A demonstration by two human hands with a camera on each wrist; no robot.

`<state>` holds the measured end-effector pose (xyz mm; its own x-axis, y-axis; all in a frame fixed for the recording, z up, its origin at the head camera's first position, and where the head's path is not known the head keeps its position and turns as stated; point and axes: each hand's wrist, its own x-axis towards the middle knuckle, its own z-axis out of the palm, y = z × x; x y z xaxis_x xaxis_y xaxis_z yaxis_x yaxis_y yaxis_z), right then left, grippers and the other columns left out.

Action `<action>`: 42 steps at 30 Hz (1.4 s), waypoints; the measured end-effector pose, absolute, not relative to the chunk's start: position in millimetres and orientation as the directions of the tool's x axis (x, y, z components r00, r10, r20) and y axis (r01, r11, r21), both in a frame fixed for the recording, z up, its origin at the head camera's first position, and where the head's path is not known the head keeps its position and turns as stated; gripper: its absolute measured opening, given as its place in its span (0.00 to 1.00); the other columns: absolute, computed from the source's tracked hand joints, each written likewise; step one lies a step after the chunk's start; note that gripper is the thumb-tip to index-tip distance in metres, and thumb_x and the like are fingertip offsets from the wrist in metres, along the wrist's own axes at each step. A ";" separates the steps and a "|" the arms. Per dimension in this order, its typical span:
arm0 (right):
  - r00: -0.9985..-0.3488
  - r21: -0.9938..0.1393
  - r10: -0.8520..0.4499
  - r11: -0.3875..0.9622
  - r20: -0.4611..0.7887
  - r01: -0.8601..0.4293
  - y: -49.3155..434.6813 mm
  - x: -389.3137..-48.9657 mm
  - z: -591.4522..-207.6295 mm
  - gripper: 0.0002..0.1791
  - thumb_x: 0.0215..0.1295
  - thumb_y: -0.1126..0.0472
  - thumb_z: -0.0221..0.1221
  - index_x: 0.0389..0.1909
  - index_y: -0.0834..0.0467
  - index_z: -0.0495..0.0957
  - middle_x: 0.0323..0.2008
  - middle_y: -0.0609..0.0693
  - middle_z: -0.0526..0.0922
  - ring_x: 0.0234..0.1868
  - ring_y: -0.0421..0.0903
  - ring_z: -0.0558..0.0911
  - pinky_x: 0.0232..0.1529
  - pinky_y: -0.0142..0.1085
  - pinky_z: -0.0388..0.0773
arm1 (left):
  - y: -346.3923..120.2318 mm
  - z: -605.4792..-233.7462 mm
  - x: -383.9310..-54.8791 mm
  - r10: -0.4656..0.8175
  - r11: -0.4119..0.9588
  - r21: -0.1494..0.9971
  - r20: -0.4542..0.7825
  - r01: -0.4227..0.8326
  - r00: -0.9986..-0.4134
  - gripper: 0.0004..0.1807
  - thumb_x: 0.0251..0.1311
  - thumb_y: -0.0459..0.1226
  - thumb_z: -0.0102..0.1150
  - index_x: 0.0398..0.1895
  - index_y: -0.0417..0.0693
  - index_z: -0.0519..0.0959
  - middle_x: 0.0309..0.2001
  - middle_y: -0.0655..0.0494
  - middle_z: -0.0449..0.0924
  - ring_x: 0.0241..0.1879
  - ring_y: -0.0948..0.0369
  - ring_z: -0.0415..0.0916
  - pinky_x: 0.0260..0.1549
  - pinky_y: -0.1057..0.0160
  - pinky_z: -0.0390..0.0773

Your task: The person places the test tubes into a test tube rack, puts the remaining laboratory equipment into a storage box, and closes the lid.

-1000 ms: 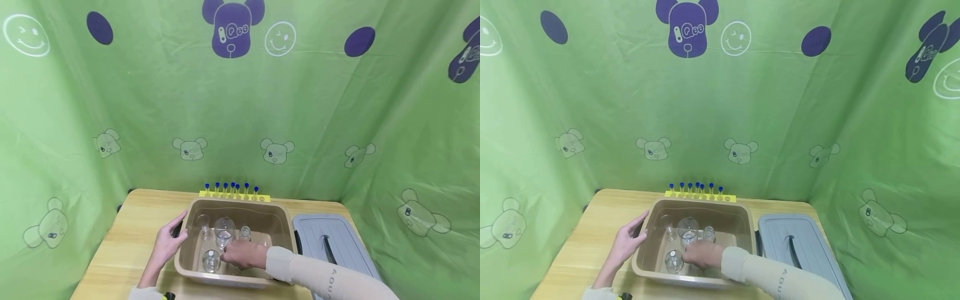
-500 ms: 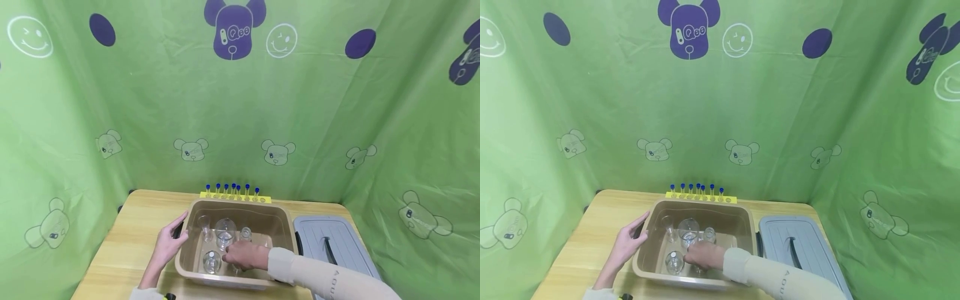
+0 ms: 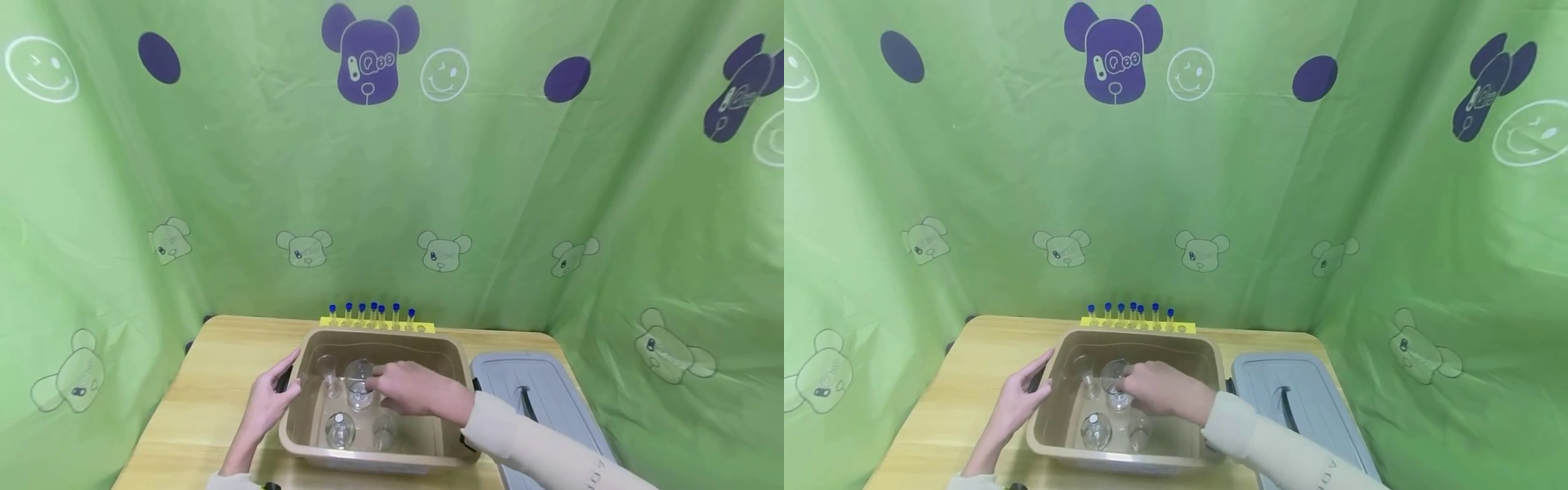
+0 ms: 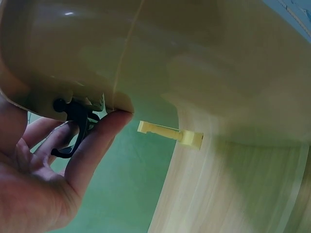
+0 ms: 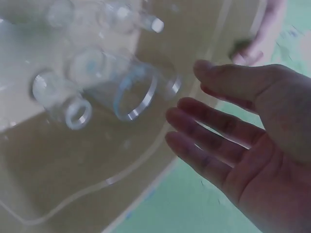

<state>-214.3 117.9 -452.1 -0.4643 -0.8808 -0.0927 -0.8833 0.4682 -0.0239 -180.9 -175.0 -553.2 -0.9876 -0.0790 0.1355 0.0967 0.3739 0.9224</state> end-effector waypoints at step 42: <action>-0.869 -0.422 -0.156 0.825 0.469 -0.376 359.6 -230.1 -520.3 0.19 0.57 0.77 0.66 0.51 0.71 0.80 0.40 0.66 0.84 0.38 0.62 0.85 0.36 0.54 0.87 | -173.1 -551.2 -177.0 -0.048 0.352 0.932 0.110 0.086 -0.993 0.34 0.61 0.26 0.63 0.73 0.45 0.71 0.72 0.45 0.69 0.74 0.46 0.60 0.73 0.52 0.57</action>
